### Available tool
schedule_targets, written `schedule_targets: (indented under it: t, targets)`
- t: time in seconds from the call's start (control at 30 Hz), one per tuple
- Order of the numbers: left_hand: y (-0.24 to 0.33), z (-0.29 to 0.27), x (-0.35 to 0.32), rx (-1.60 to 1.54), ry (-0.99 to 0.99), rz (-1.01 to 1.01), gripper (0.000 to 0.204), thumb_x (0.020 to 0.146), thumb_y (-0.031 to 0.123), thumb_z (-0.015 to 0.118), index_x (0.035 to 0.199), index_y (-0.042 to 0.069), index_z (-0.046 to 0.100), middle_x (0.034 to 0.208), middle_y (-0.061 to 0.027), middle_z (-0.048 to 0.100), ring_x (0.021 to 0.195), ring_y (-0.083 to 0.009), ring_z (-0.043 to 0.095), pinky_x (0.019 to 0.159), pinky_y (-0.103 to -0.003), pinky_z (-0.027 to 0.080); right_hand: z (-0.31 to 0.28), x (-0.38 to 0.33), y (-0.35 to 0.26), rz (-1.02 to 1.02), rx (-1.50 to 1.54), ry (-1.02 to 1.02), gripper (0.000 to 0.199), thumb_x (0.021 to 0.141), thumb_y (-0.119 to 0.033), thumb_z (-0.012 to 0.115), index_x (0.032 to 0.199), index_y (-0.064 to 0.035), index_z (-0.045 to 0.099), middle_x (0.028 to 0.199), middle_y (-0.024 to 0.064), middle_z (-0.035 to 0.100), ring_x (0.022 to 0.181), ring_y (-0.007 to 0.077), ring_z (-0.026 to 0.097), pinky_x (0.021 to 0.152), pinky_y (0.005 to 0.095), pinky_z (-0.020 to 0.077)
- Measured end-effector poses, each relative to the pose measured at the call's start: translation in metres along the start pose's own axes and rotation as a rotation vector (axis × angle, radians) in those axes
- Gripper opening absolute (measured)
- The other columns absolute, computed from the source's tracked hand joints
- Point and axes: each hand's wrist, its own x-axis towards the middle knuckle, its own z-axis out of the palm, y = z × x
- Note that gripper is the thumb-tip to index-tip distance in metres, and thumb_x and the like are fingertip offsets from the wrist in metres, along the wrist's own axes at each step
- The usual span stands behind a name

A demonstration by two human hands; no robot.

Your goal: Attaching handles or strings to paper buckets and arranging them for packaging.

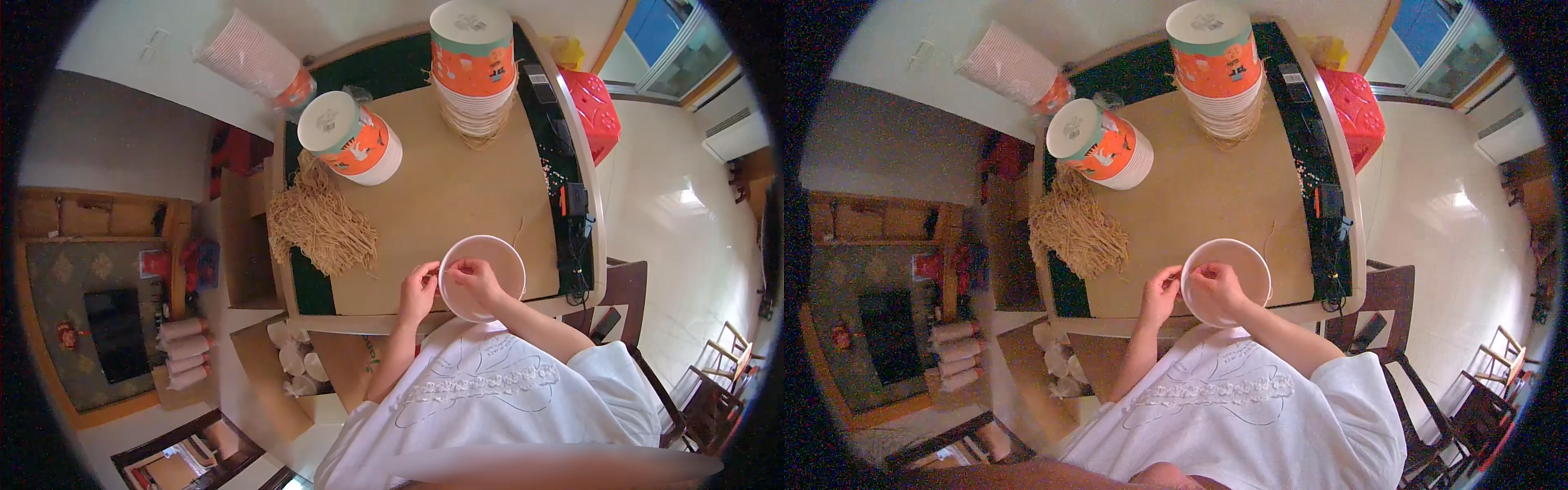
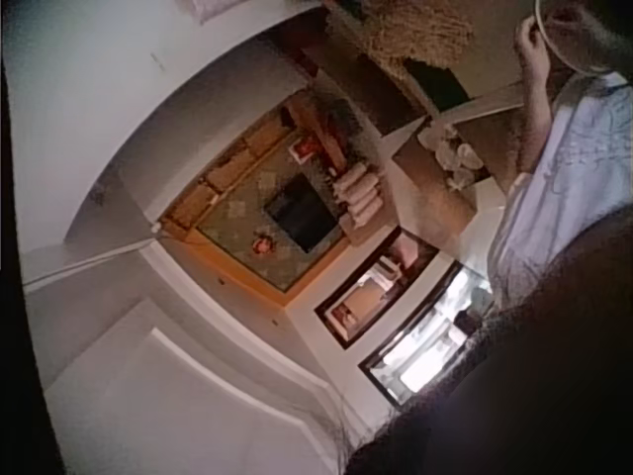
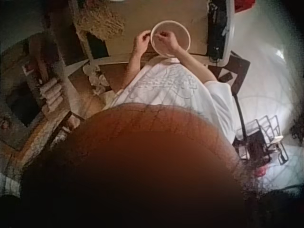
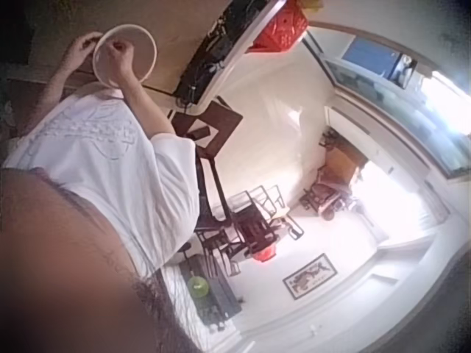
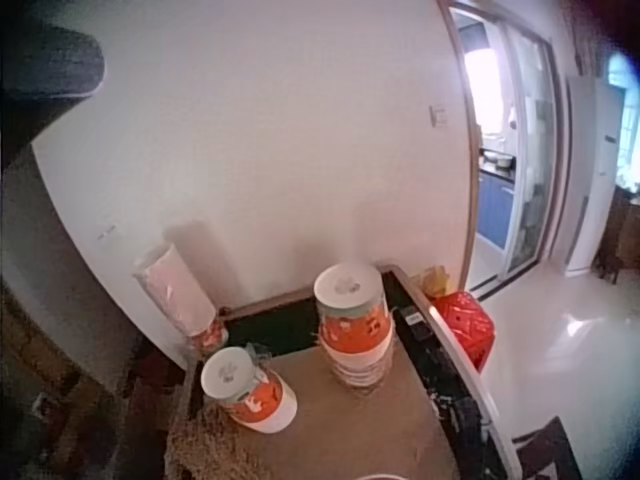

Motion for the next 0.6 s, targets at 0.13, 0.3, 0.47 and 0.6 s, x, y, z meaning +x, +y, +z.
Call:
schedule_targets:
  t: [0.13,0.3,0.47,0.6]
  targets:
    - [-0.005,-0.001,0.000,0.029,-0.002,0.029,0.026,0.086,-0.004,0.051,0.110,0.003,0.060,0.091,-0.0028,0.064,0.071,-0.0087,0.058,0.059,-0.023,0.050,0.001,-0.001,-0.004,-0.029,-0.033,0.000,0.011,0.082,-0.012,0.063,0.082,-0.0013,0.063,0.077,0.0015,0.063,0.071,0.0087,0.056,0.063,0.0245,0.0474]
    - [0.012,0.001,0.001,0.078,0.006,0.027,0.028,0.081,-0.005,0.053,0.106,0.001,0.061,0.093,-0.0102,0.063,0.076,-0.0166,0.063,0.065,-0.028,0.052,0.001,-0.001,-0.009,-0.009,-0.068,0.005,0.012,0.082,-0.011,0.064,0.084,0.0003,0.065,0.077,0.0021,0.063,0.071,0.0086,0.056,0.066,0.0239,0.0464]
    - [0.032,0.002,-0.001,0.332,0.064,0.209,0.013,0.080,-0.001,0.057,0.091,0.002,0.064,0.083,-0.0128,0.061,0.069,-0.0249,0.062,0.060,-0.032,0.050,0.001,-0.001,-0.008,-0.050,-0.143,0.036,0.012,0.082,-0.011,0.064,0.083,0.0010,0.065,0.076,0.0020,0.063,0.071,0.0078,0.056,0.063,0.0236,0.0466]
    - [0.038,0.004,-0.001,0.421,0.077,0.262,0.005,0.078,0.002,0.058,0.083,0.002,0.061,0.081,-0.0142,0.060,0.071,-0.0312,0.060,0.060,-0.039,0.048,0.000,-0.006,-0.017,-0.058,-0.206,0.035,0.012,0.083,-0.010,0.065,0.084,0.0015,0.065,0.075,0.0023,0.063,0.070,0.0073,0.056,0.062,0.0218,0.0455]
